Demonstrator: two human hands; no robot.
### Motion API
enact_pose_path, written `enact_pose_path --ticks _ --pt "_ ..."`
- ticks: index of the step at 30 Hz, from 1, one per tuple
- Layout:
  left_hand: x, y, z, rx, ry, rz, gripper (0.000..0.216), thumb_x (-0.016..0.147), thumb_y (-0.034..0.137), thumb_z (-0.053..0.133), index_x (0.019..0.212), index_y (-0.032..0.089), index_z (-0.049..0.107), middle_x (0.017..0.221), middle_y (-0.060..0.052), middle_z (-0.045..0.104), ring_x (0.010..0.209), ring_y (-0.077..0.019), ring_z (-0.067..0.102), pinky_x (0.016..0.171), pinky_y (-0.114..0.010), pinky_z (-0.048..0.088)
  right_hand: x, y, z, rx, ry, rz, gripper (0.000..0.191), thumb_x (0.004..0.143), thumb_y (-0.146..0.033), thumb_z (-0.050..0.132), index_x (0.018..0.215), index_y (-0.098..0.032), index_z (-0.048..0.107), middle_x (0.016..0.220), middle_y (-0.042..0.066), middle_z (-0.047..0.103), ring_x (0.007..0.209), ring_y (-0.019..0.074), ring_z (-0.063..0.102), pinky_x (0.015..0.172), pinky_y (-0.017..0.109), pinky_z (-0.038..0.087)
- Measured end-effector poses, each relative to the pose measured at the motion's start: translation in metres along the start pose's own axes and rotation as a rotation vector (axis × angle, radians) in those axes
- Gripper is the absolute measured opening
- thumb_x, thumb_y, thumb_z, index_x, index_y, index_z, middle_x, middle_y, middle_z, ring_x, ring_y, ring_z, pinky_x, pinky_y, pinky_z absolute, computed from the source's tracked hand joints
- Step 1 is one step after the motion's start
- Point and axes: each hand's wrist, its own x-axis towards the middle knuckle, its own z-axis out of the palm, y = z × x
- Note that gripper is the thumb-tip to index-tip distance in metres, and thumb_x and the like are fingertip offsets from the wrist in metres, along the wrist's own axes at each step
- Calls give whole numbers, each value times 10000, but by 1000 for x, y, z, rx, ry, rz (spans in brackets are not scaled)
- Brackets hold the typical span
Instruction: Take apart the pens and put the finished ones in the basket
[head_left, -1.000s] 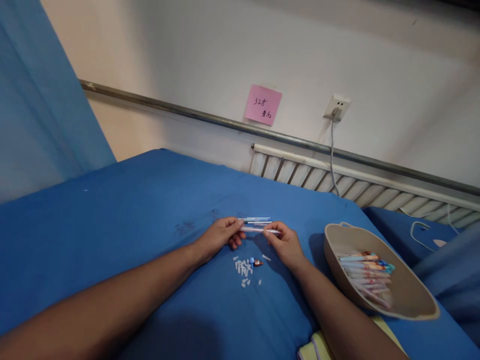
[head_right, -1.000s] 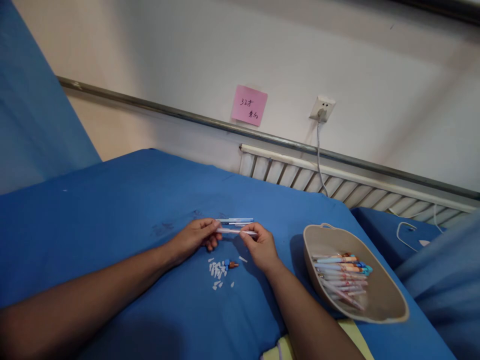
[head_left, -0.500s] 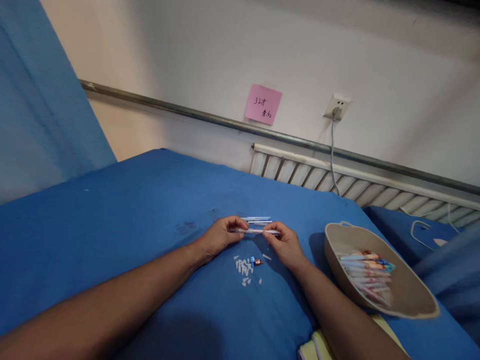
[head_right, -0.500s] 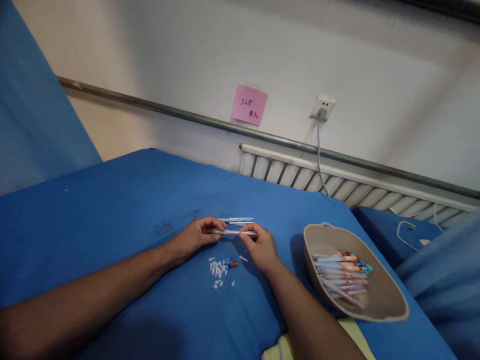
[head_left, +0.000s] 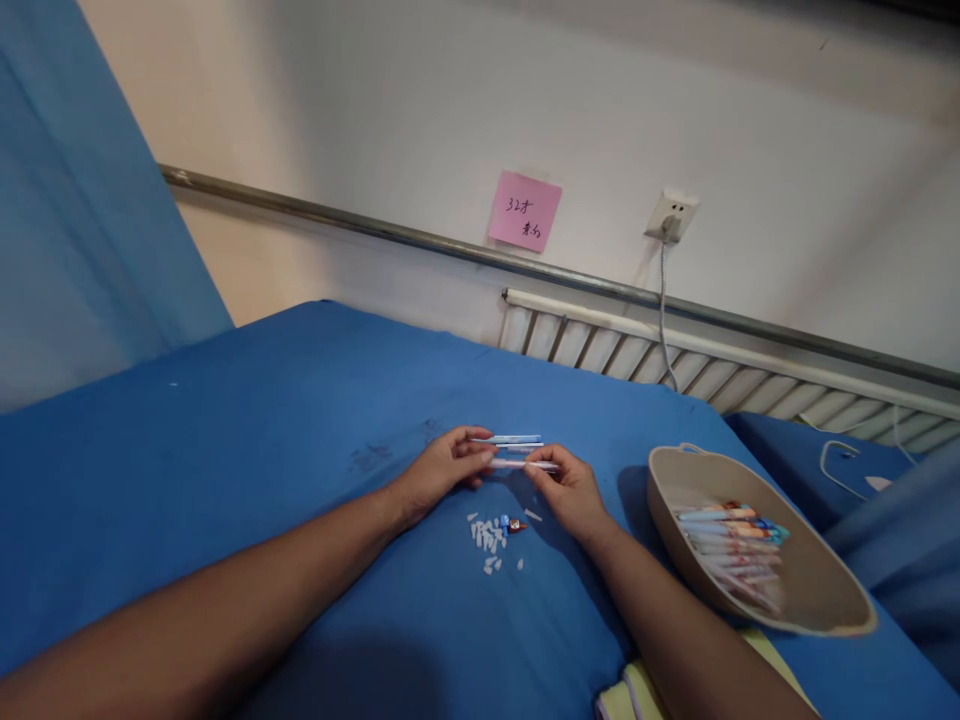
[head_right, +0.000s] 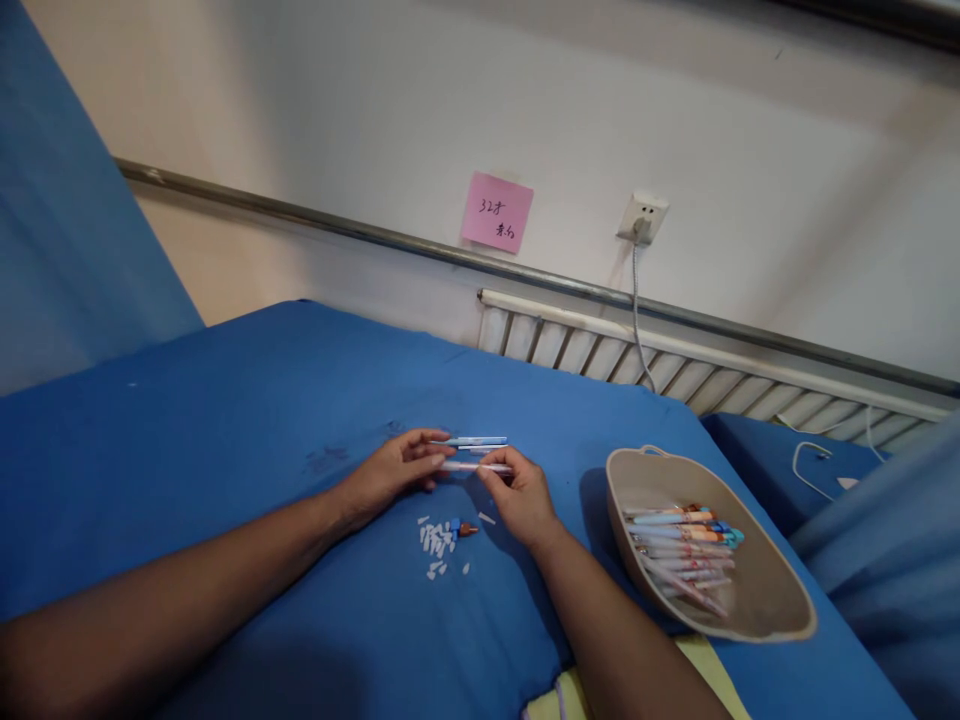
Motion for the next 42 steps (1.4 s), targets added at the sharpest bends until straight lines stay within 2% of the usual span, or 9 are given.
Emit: enact_pose_path --ticks 5,10,13,16,20,22,27,33,42 --pt "1 -3 0 94 -42 -21 287 726 402 653 775 131 570 710 -13 623 521 -83 521 506 -214 419 0 -1 0 -18 3 -5 176 759 -336 598 795 -165 607 594 -42 481 548 102 406 523 215 326" --pt "-3 3 1 19 8 36 413 632 295 743 986 163 574 1000 -50 649 737 -118 600 627 -219 457 0 -1 1 -17 4 -8 184 751 -348 599 783 -168 608 595 -39 489 549 104 411 518 214 332" --pt "-2 3 1 35 -22 -43 358 771 458 603 944 146 571 793 -39 658 599 -118 585 538 -231 443 0 -1 1 -7 8 -7 192 749 -359 598 779 -170 608 583 -45 476 535 102 406 513 214 328" --pt "0 -1 1 88 -52 -32 311 751 444 627 778 139 573 647 3 605 501 -88 518 491 -214 402 0 -1 1 -17 12 -20 190 747 -356 602 781 -170 612 594 -45 489 549 102 420 533 216 340" --pt "-1 -1 0 38 -27 65 338 610 266 758 886 160 596 807 -2 640 684 -111 580 627 -220 443 0 -2 1 -17 14 -21 185 745 -345 604 787 -166 615 603 -39 497 555 105 424 534 217 341" --pt "-1 0 0 8 4 45 419 644 310 738 1004 178 571 894 -25 653 735 -133 601 636 -240 458 0 -3 1 -10 23 -16 186 747 -345 600 790 -165 615 595 -40 489 546 104 416 525 218 335" --pt "0 0 3 96 -29 -37 373 758 513 585 787 141 576 641 -3 609 485 -93 517 475 -221 402 -1 -4 1 -2 32 -22 188 748 -346 603 789 -162 614 606 -34 499 554 105 420 528 219 335" --pt "0 0 0 80 -14 -2 313 658 370 719 833 141 596 613 30 577 545 -91 531 539 -215 426 0 -2 1 7 39 -3 188 745 -350 610 794 -169 605 601 -35 488 544 102 406 513 220 333" --pt "1 1 -1 63 17 -6 329 678 367 718 862 130 584 638 13 592 546 -92 537 532 -219 436 3 -2 2 200 115 16 318 702 -376 667 932 -200 537 704 -23 553 568 108 495 541 234 414"
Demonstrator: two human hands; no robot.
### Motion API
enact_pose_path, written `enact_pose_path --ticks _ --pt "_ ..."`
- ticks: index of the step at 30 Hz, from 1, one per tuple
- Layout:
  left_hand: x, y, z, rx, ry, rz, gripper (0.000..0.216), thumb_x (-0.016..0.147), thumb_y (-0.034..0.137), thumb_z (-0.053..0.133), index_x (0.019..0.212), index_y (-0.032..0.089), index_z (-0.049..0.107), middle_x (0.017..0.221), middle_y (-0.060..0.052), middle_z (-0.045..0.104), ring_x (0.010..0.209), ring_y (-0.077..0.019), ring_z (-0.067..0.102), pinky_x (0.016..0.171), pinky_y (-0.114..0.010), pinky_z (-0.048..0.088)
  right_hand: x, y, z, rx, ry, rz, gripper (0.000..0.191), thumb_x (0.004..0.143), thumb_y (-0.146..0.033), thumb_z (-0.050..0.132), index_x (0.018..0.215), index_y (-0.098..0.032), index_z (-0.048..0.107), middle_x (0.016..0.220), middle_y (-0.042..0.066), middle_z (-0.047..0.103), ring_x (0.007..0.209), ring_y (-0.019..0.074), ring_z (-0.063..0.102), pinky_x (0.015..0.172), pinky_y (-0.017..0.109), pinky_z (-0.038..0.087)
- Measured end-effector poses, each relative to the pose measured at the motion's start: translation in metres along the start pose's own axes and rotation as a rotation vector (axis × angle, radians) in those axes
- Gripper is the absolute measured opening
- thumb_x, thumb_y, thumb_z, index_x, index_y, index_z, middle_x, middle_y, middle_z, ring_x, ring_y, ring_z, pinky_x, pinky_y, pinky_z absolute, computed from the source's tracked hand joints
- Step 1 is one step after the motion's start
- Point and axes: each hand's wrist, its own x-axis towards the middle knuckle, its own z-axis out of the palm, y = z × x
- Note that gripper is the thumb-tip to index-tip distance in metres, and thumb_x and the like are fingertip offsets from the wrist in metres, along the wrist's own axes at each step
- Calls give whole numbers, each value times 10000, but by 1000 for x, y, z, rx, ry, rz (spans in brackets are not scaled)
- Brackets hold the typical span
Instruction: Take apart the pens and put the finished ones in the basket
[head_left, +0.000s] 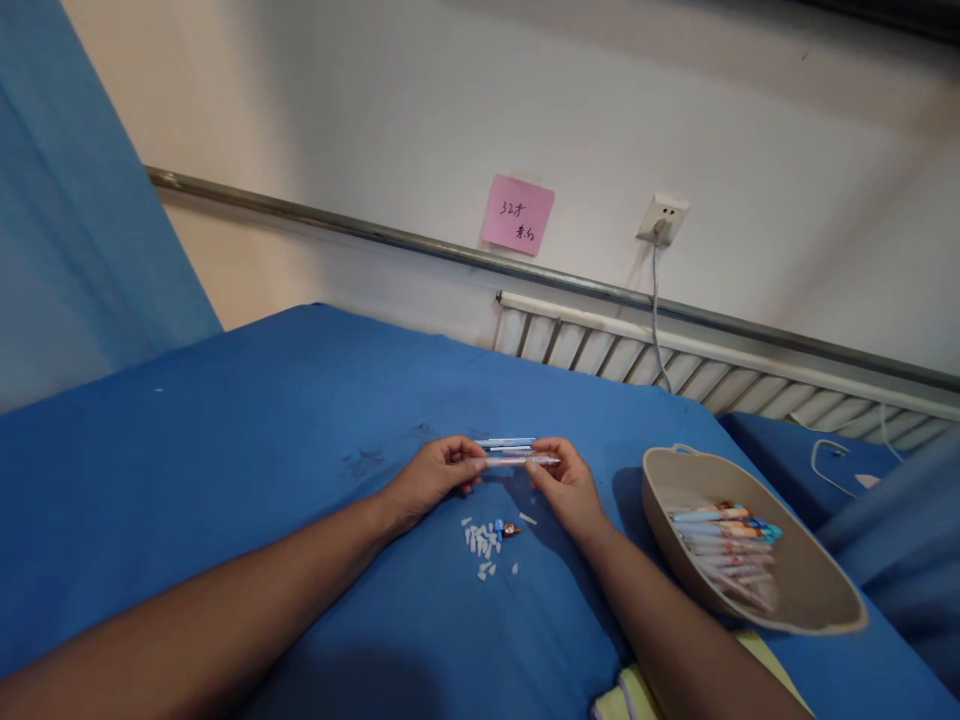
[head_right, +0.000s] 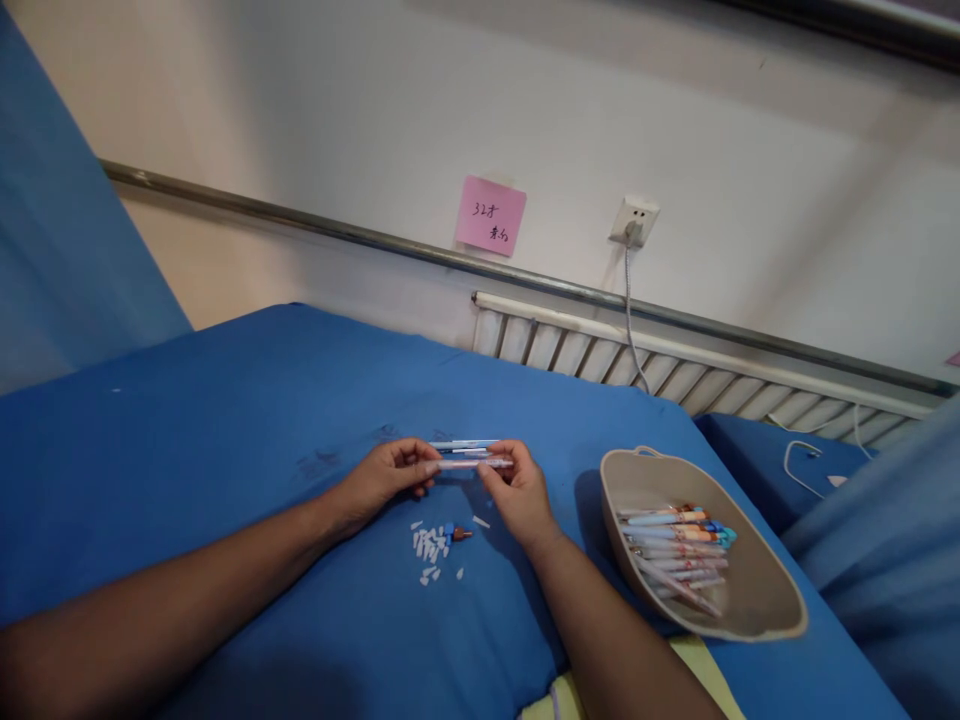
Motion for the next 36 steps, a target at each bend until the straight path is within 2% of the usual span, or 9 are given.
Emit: enact_pose_path --ticks 7,15,19,23,28,30,33,36 --pt "3 -3 -3 -43 9 -4 345 687 380 712 870 125 569 657 -1 610 546 -94 549 519 -214 431 4 -4 -5 100 57 -1 281 796 -447 581 866 -175 570 697 -4 595 537 95 516 524 227 408" --pt "-1 -1 3 29 -15 1 310 670 379 704 826 143 575 700 -1 625 557 -97 545 557 -230 438 6 -1 -9 98 73 46 333 790 -496 581 719 -173 543 578 -30 542 487 87 465 496 214 382" --pt "-5 1 7 132 -32 40 313 653 367 712 860 157 607 703 8 615 626 -123 559 604 -236 437 8 0 -7 93 64 48 349 796 -513 559 688 -184 515 568 -41 522 477 85 461 493 215 378" --pt "-8 7 9 254 -68 78 368 680 410 678 948 161 638 765 -8 622 684 -149 559 630 -235 429 11 0 -2 59 32 81 405 741 -580 572 658 -192 491 511 -54 498 429 87 451 455 216 367" --pt "-8 16 11 448 -148 91 301 767 453 582 862 178 663 722 6 621 651 -153 533 588 -214 392 20 1 0 35 29 66 467 733 -637 540 631 -185 489 510 -47 501 401 75 454 427 207 352" --pt "-7 18 11 431 -129 96 306 748 464 606 854 181 659 747 4 634 677 -161 546 613 -221 411 24 4 -1 80 39 78 526 750 -693 457 641 -180 497 511 -38 501 386 74 452 407 205 343" --pt "-7 26 16 363 -1 76 361 696 506 647 842 176 660 724 -6 637 664 -170 560 627 -246 442 31 10 -1 165 62 125 592 781 -726 353 702 -165 528 534 -30 507 380 71 458 390 201 342" --pt "-6 47 36 332 78 108 369 677 507 668 852 181 678 804 -39 666 725 -198 589 669 -280 469 36 13 -1 166 49 130 555 843 -657 356 732 -149 549 551 -25 516 401 75 470 401 201 368"
